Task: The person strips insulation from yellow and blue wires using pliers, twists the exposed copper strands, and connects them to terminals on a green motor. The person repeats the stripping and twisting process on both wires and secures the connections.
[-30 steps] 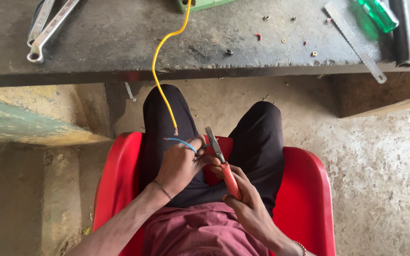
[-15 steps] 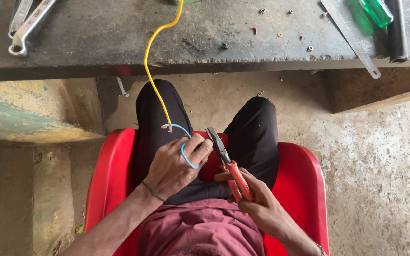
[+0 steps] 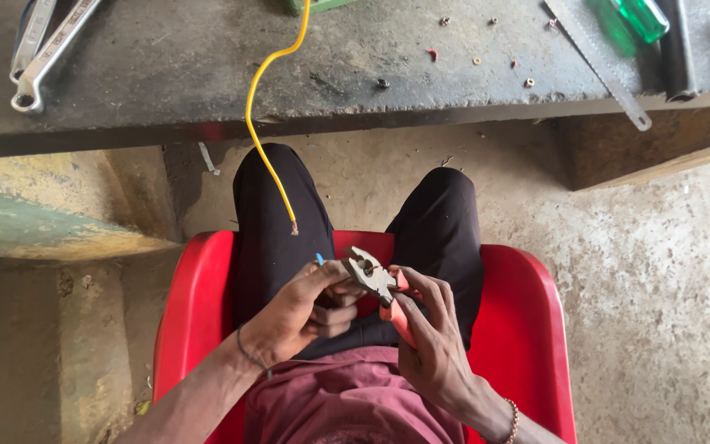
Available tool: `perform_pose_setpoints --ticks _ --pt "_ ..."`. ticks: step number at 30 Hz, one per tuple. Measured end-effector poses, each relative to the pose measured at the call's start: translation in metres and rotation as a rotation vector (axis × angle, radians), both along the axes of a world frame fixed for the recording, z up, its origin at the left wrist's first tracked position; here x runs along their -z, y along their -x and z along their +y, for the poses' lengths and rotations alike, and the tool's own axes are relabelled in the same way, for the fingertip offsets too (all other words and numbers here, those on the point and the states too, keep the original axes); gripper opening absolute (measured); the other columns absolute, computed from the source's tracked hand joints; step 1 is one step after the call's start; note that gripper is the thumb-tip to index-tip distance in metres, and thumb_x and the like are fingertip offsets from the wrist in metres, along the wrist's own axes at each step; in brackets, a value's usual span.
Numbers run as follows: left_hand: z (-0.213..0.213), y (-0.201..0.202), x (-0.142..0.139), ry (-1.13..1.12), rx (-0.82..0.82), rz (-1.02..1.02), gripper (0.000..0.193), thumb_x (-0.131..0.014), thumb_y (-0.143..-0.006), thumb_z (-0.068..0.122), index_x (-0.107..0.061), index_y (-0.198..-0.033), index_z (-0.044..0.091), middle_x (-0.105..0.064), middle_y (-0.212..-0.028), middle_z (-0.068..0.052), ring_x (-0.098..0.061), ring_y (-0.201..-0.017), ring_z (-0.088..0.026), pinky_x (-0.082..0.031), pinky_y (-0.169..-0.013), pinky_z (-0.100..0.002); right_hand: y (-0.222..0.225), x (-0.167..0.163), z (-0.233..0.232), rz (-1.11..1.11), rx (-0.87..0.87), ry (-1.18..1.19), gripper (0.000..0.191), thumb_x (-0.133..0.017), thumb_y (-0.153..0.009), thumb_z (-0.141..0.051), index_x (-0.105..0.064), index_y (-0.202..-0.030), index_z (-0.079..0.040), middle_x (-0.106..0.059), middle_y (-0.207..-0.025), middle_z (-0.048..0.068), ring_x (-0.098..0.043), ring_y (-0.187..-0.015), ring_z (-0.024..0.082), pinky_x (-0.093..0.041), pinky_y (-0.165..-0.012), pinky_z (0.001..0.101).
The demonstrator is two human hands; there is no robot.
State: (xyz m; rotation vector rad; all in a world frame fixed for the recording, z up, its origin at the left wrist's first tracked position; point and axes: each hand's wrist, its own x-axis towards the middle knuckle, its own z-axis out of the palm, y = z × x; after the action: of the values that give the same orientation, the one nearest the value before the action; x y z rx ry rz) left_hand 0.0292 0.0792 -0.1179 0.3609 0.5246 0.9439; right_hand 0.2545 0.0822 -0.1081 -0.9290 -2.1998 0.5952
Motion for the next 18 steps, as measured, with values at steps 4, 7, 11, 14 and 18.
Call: perform_pose_setpoints --ticks 4,7,11,14,18 --pt "0.0 0.004 -0.008 -0.174 0.04 0.149 0.042 -0.05 -0.112 0.041 -0.053 -0.083 0.01 -0.038 -0.065 0.009 -0.031 -0.047 -0.001 -0.026 -0.041 -0.021 -0.001 -0.007 0.003 -0.013 0.017 0.087 0.045 -0.054 -0.071 0.012 -0.064 -0.114 0.005 -0.058 -0.125 0.021 -0.064 -0.108 0.037 -0.055 -0.092 0.0408" --pt "-0.003 0.006 -0.022 -0.513 -0.043 0.702 0.023 -0.065 -0.101 0.031 -0.063 -0.097 0.009 -0.048 -0.067 0.002 -0.044 -0.05 -0.01 -0.036 -0.045 -0.028 -0.001 -0.015 0.004 0.007 0.014 0.197 0.054 -0.047 -0.062 0.016 -0.065 -0.112 0.004 -0.06 -0.121 0.02 -0.067 -0.106 0.037 -0.057 -0.09 0.0377" --pt "-0.004 0.01 -0.034 -0.93 -0.218 1.372 0.021 -0.078 -0.09 0.02 -0.071 -0.104 0.006 -0.064 -0.076 -0.006 -0.061 -0.055 -0.021 -0.049 -0.05 -0.035 0.0 -0.032 -0.001 -0.016 -0.005 0.358 0.06 -0.047 -0.06 0.019 -0.07 -0.113 0.0 -0.066 -0.119 0.017 -0.07 -0.102 0.032 -0.057 -0.078 0.0333" --pt "0.002 0.012 -0.032 -1.154 -0.394 1.615 0.017 -0.077 -0.087 0.016 -0.065 -0.091 0.005 -0.074 -0.089 -0.006 -0.068 -0.061 -0.024 -0.051 -0.052 -0.034 0.002 -0.042 -0.005 -0.019 -0.012 0.539 0.063 -0.049 -0.06 0.02 -0.072 -0.115 -0.001 -0.067 -0.117 0.014 -0.072 -0.093 0.027 -0.054 -0.07 0.0324" --pt "0.004 0.01 -0.022 -1.071 -0.326 1.582 0.039 -0.089 -0.074 0.033 -0.066 -0.084 0.004 -0.069 -0.073 -0.005 -0.067 -0.054 -0.023 -0.049 -0.048 -0.035 0.001 -0.043 -0.002 0.034 -0.084 0.539 0.065 -0.05 -0.059 0.02 -0.07 -0.118 0.001 -0.065 -0.12 0.016 -0.07 -0.097 0.028 -0.054 -0.079 0.0314"
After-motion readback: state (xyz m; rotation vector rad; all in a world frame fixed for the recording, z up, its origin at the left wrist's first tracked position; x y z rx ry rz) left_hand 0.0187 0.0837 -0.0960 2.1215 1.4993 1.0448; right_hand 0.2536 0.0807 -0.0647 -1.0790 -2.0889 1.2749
